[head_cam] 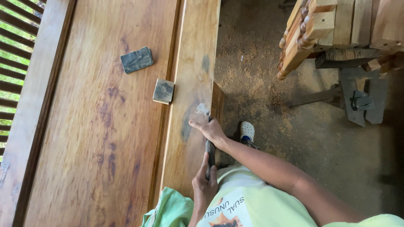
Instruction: The person is cleaning a wooden furniture surface with a cloth and using a chisel to scrape away imperfections or old material.
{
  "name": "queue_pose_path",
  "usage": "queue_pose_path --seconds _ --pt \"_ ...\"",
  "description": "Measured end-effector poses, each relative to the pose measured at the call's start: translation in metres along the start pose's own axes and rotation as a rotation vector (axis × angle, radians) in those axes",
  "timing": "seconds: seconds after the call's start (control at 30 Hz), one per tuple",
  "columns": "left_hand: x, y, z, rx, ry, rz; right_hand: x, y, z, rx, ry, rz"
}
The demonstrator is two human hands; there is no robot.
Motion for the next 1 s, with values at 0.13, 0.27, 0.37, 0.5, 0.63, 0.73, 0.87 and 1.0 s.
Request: queue_pose_path --seconds 0.13,0.27,0.37,0.5,0.63,0.73,0.87,1.0 --pt "0.001 -0.001 0.002 0.027 0.013 0.047 0.000 -0.007 0.001 -0.038 -0.023 -0.104" --pt "0.004 -0.007 0.004 0.002 0.000 -0.022 -0.004 -0.014 -0.002 -0.074 -0.019 -0.083" --pt "0.006 -0.003 0.002 0.039 -0.005 0.002 -0.006 -0.016 -0.001 -0.079 -0.039 -0.048" --pt "0.009 0.001 -0.001 0.013 -0.028 -0.019 0.007 0.000 0.003 -0.086 -0.046 -0.028" --pt "0.009 0.011 -0.005 0.052 -0.038 0.003 0.003 -0.003 0.003 -0.120 -0.068 0.043" --pt "0.010 0.009 -0.005 0.079 -0.045 0.005 -0.005 -0.013 0.002 -0.129 -0.079 0.047" --pt "0.011 0.017 -0.006 0.135 -0.036 0.011 0.017 0.010 0.004 -0.093 -0.025 -0.027" --pt "0.006 0.023 -0.008 0.115 -0.009 0.025 0.010 0.010 0.003 -0.043 -0.017 0.035"
Point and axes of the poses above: each hand's wrist, its own x-axis towards the middle knuckle, its own z-axis out of the palm, y = z × x, the point moved 8 cm from there along x, towards the middle knuckle, and after that the axes turned 3 degrees about -z, right-handed, at the moved point
